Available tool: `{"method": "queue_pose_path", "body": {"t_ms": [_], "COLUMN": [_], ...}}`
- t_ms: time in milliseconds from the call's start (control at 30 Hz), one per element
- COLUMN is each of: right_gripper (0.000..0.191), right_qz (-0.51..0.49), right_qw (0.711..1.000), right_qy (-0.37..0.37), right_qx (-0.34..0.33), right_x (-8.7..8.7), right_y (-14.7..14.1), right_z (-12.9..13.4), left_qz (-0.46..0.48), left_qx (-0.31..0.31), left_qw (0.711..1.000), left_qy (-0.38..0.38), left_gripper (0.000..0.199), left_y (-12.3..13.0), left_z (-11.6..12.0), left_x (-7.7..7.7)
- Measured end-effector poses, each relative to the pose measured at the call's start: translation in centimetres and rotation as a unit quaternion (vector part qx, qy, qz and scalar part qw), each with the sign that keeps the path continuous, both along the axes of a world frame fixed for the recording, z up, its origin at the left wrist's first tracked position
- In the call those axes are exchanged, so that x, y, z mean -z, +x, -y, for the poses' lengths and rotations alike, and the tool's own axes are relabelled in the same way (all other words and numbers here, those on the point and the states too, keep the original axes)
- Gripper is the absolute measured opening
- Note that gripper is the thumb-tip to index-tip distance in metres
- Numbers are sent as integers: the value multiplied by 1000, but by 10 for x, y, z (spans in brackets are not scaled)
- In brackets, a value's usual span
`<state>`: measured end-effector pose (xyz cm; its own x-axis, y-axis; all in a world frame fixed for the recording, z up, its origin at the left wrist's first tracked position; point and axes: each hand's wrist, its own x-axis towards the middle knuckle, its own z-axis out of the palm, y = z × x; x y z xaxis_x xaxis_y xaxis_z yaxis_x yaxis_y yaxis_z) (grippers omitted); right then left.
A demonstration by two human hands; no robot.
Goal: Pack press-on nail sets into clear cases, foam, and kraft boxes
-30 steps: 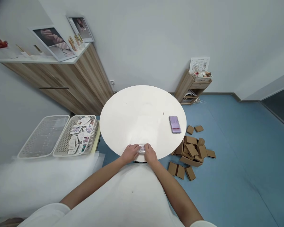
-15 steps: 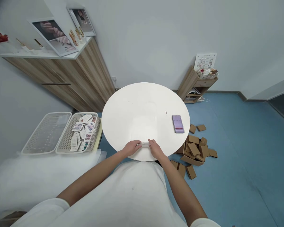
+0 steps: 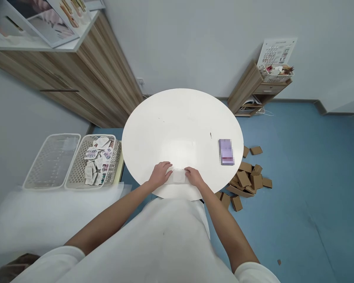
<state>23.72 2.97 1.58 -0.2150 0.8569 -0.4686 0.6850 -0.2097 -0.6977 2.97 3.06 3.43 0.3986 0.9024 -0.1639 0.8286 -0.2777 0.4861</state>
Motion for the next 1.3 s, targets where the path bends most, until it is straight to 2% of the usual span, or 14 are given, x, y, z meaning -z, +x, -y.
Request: {"method": "queue_pose_path", "body": {"t_ms": [67,133,200,367,567,667,767,867,1000,1133,1300], "right_gripper": [27,26,24,20,26,35,42,48,60,40,31], "right_qz": [-8,-6,7,52,182,240,203,139,122,153,144], "right_qw": [1000,1000,999,998,983,963,958,967,970,963,971], "right_qy": [-13,-26,-35,-32,25,110,182,167,134,136,126], "right_qx": [-6,-7,-3,-9,-23,-45,-90,-133,-165,-177,-144], "right_x": [1,2,3,1,-3,-9,-15,-17,-13,-10,-12], "right_y": [0,-1,-2,-4,13,16,6,-10,-25,-31,-33], "right_z": [-4,-6,-7,-9,-12,-7,5,23,48,57,50], "left_qz": [-14,-33,-55,-60,-42,-32,-25,-31,-43,-39,-50], "left_qx": [64,124,147,132,120,125,129,141,170,168,129], "left_qw": [997,991,988,989,991,990,990,987,980,979,985], "left_qy": [37,29,2,-31,-53,-58,-55,-66,-90,-104,-101], "left_gripper": [39,54,68,64,65,66,64,59,54,53,45], "left_y": [8,16,21,24,24,24,24,23,18,15,13], "left_z": [6,11,16,19,12,7,1,-2,3,13,14], "left_x": [-5,-5,0,15,15,13,12,8,0,-3,-3]}}
